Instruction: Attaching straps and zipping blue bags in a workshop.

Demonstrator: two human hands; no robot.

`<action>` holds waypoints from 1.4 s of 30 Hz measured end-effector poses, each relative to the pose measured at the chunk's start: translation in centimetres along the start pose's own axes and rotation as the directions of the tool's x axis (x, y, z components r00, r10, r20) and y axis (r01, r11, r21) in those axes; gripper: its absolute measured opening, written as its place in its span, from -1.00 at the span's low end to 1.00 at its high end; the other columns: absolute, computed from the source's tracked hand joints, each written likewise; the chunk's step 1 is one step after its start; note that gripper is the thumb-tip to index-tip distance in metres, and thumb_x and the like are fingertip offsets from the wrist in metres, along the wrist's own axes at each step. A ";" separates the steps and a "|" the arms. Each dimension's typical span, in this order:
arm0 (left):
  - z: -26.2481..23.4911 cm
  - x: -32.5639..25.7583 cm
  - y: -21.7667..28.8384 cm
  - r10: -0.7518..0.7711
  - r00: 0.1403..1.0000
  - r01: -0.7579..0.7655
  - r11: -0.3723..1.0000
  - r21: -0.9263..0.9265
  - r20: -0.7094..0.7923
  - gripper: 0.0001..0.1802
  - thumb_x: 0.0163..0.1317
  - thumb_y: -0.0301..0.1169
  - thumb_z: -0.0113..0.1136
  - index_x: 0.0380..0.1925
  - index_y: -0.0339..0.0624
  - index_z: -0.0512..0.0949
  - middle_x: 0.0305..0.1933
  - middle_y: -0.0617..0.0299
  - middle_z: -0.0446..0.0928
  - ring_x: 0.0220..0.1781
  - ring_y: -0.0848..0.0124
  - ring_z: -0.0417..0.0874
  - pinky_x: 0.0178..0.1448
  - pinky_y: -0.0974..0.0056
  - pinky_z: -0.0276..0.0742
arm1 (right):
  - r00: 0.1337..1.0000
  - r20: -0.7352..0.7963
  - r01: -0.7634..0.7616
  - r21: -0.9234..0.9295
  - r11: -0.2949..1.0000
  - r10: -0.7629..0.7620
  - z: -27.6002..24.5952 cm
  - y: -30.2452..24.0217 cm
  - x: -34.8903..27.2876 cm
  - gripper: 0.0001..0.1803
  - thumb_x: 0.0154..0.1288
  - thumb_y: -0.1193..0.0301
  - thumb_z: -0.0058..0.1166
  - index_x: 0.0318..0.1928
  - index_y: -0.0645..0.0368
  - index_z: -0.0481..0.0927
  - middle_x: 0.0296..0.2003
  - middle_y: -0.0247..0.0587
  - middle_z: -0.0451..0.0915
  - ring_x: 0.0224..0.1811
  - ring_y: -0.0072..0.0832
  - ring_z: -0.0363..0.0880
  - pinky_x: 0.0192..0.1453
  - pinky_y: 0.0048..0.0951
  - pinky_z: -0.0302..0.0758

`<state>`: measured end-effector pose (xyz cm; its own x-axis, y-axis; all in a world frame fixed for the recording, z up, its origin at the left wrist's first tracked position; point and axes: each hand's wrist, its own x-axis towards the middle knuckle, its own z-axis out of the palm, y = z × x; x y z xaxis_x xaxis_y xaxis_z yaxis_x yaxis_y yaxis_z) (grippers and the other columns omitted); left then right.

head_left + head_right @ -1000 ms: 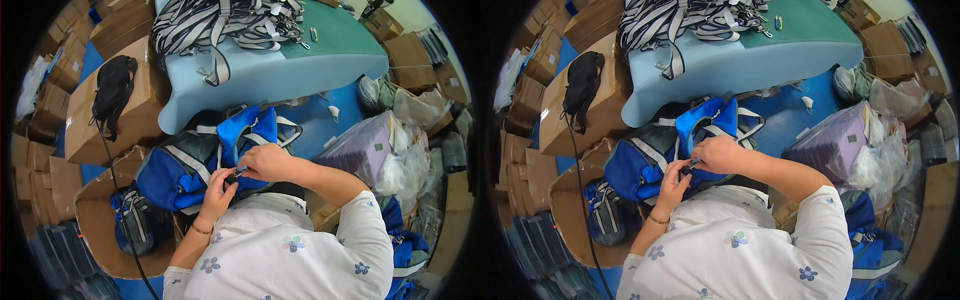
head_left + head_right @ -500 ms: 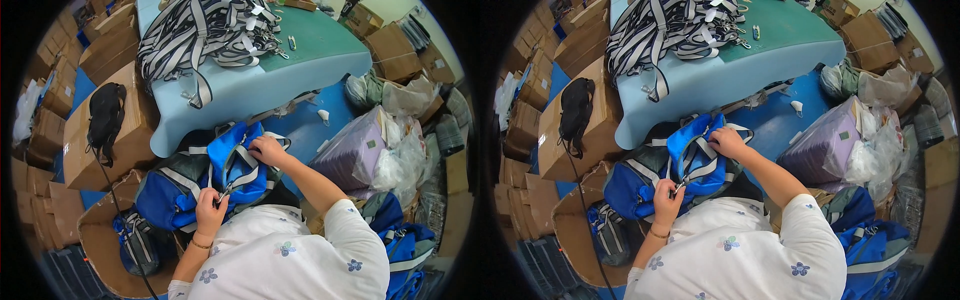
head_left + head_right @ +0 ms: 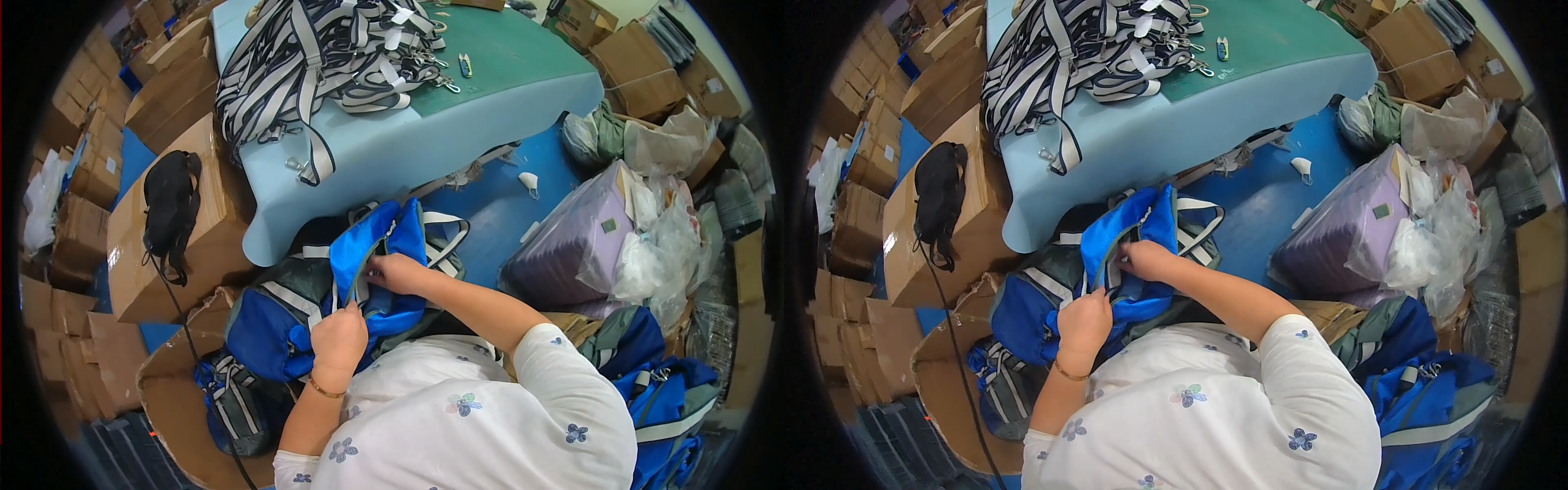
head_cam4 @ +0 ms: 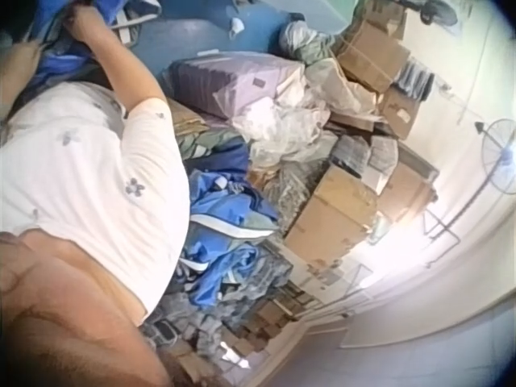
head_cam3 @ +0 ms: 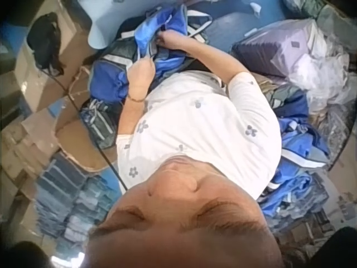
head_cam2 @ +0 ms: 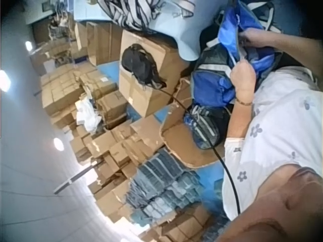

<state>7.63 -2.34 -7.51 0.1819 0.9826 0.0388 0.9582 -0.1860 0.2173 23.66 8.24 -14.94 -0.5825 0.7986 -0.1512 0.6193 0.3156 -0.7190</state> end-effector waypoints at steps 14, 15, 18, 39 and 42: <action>-1.0 -0.3 -1.1 -0.107 0.993 0.108 0.994 -0.032 0.050 -0.79 0.19 -0.28 0.06 -0.38 -0.08 0.64 -0.49 0.08 0.59 -0.41 0.09 0.63 -0.33 0.09 0.54 | 0.951 0.051 -0.229 -0.552 0.802 0.306 -2.6 6.5 4.5 -0.68 0.28 0.39 -0.17 0.00 0.11 0.53 0.01 -0.05 0.48 0.01 -0.14 0.55 0.00 -0.22 0.53; -1.1 -0.4 -1.2 -0.123 0.992 0.123 0.987 -0.104 0.005 -0.78 0.20 -0.29 0.05 -0.33 -0.08 0.65 -0.47 0.08 0.59 -0.38 0.09 0.63 -0.31 0.10 0.54 | 0.955 0.049 -0.220 -0.544 0.809 0.293 -2.4 6.6 4.7 -0.68 0.28 0.39 -0.17 0.00 0.11 0.53 0.01 -0.05 0.48 0.01 -0.14 0.55 0.00 -0.22 0.53; -1.4 -0.8 -1.3 -0.147 0.989 0.150 0.980 -0.133 0.033 -0.77 0.19 -0.31 0.07 -0.25 -0.09 0.65 -0.41 0.07 0.60 -0.33 0.07 0.62 -0.27 0.11 0.53 | 0.965 0.043 -0.181 -0.604 0.776 0.258 -2.3 5.8 4.7 -0.72 0.26 0.37 -0.13 -0.08 0.08 0.57 -0.05 -0.03 0.49 -0.06 -0.14 0.58 -0.06 -0.20 0.55; -8.7 -0.9 -3.4 0.016 1.000 -0.014 0.145 -0.989 -0.012 -0.67 0.11 -0.62 0.13 -0.07 -0.24 0.50 -0.26 0.23 0.57 -0.21 0.47 0.53 -0.05 0.39 0.38 | 0.900 -0.301 0.186 -0.385 0.904 -0.314 -15.2 -11.0 -9.9 -0.80 -0.03 0.35 0.32 -0.53 0.13 0.56 -0.59 -0.28 0.55 -0.59 -0.41 0.55 -0.54 -0.46 0.44; -8.5 0.9 0.6 0.177 0.980 -0.176 0.584 -0.792 -0.087 -0.54 0.05 -0.47 0.27 0.03 -0.12 0.48 -0.22 0.23 0.61 -0.25 0.31 0.57 -0.09 0.31 0.36 | 0.903 -0.267 0.245 -0.319 0.915 -0.335 -13.8 -12.9 -9.9 -0.85 -0.03 0.40 0.31 -0.48 0.13 0.58 -0.56 -0.29 0.57 -0.58 -0.40 0.57 -0.55 -0.48 0.46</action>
<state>6.52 -1.52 0.97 0.3285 0.9307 0.1611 0.3531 -0.2792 0.8929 28.76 3.34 5.17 -0.5931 0.7526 0.2859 0.5920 0.6484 -0.4786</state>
